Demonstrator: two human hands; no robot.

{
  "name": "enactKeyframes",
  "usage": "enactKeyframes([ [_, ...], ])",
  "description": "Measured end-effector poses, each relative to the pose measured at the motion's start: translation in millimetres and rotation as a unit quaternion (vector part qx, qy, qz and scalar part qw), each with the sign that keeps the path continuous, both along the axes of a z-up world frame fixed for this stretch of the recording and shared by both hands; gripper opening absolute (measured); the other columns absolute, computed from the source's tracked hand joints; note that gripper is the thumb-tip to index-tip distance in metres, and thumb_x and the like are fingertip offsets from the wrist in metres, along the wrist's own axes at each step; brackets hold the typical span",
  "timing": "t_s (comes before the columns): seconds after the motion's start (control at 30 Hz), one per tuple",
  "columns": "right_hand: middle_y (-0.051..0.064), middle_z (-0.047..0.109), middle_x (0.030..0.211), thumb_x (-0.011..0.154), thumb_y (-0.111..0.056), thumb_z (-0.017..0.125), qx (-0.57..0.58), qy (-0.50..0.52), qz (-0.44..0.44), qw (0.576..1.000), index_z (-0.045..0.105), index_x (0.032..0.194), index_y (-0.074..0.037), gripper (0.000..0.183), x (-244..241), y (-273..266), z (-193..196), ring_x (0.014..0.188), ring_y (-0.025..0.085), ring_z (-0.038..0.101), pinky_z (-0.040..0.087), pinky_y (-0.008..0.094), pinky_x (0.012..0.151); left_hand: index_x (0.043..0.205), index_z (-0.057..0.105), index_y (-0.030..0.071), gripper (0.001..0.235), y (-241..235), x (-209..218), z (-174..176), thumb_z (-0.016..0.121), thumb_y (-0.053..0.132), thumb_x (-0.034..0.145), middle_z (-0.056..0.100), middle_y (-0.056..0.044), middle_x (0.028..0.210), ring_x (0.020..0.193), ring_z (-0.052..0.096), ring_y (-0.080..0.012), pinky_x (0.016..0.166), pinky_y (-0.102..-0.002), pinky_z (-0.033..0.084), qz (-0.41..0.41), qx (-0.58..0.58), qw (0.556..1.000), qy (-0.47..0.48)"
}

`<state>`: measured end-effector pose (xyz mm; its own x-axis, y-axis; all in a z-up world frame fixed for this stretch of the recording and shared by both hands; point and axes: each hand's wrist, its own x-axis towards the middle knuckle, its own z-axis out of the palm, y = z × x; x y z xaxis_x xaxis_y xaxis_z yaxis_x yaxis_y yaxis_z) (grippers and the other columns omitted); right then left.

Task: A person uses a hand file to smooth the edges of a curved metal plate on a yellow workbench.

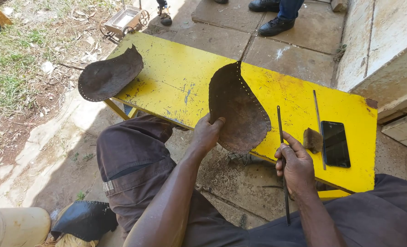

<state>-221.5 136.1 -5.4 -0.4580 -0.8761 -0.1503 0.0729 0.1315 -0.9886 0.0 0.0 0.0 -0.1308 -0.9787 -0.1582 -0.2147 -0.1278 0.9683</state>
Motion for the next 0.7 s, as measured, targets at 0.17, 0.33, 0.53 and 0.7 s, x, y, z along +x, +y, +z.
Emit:
enactKeyframes([
  [0.17, 0.016, 0.066, 0.080, 0.111, -0.010, 0.051, 0.014, 0.001, 0.003, 1.000, 0.057, 0.152, -0.004, 0.043, -1, -5, -10, 0.055, 0.017, 0.062, 0.053, 0.028, 0.043, 0.122, 0.079, 0.011, 0.037, -4, 2, -7, 0.066, 0.036, 0.099, 0.079, -0.023, 0.113, 0.117, 0.070, -0.0499, 0.101, -0.060, 0.054, -0.002, -0.001, 1.000, -0.014],
  [0.33, 0.018, 0.067, 0.081, 0.111, -0.011, 0.053, 0.030, 0.015, -0.001, 0.999, 0.060, 0.150, -0.003, 0.041, 6, -6, -4, 0.057, 0.018, 0.063, 0.053, 0.030, 0.043, 0.124, 0.078, 0.013, 0.038, -6, 7, -8, 0.064, 0.039, 0.099, 0.079, -0.021, 0.114, 0.119, 0.070, -0.0485, 0.103, -0.060, 0.053, -0.013, 0.005, 0.998, -0.063],
  [0.53, 0.017, 0.067, 0.083, 0.108, -0.010, 0.057, 0.046, 0.035, -0.023, 0.998, 0.064, 0.141, 0.003, 0.036, -2, 0, 12, 0.058, 0.017, 0.064, 0.054, 0.030, 0.043, 0.129, 0.077, 0.018, 0.036, 5, 3, 13, 0.059, 0.036, 0.103, 0.080, -0.018, 0.116, 0.121, 0.071, -0.0443, 0.106, -0.055, 0.054, -0.006, 0.017, 0.997, -0.074],
  [0.7, 0.019, 0.068, 0.084, 0.107, -0.007, 0.059, 0.037, 0.032, -0.036, 0.998, 0.066, 0.131, 0.005, 0.028, -8, -3, 4, 0.057, 0.020, 0.066, 0.054, 0.030, 0.041, 0.132, 0.075, 0.017, 0.038, -4, 3, 2, 0.060, 0.037, 0.103, 0.078, -0.021, 0.118, 0.122, 0.069, -0.0483, 0.107, -0.059, 0.053, -0.007, -0.006, 0.996, -0.083],
])
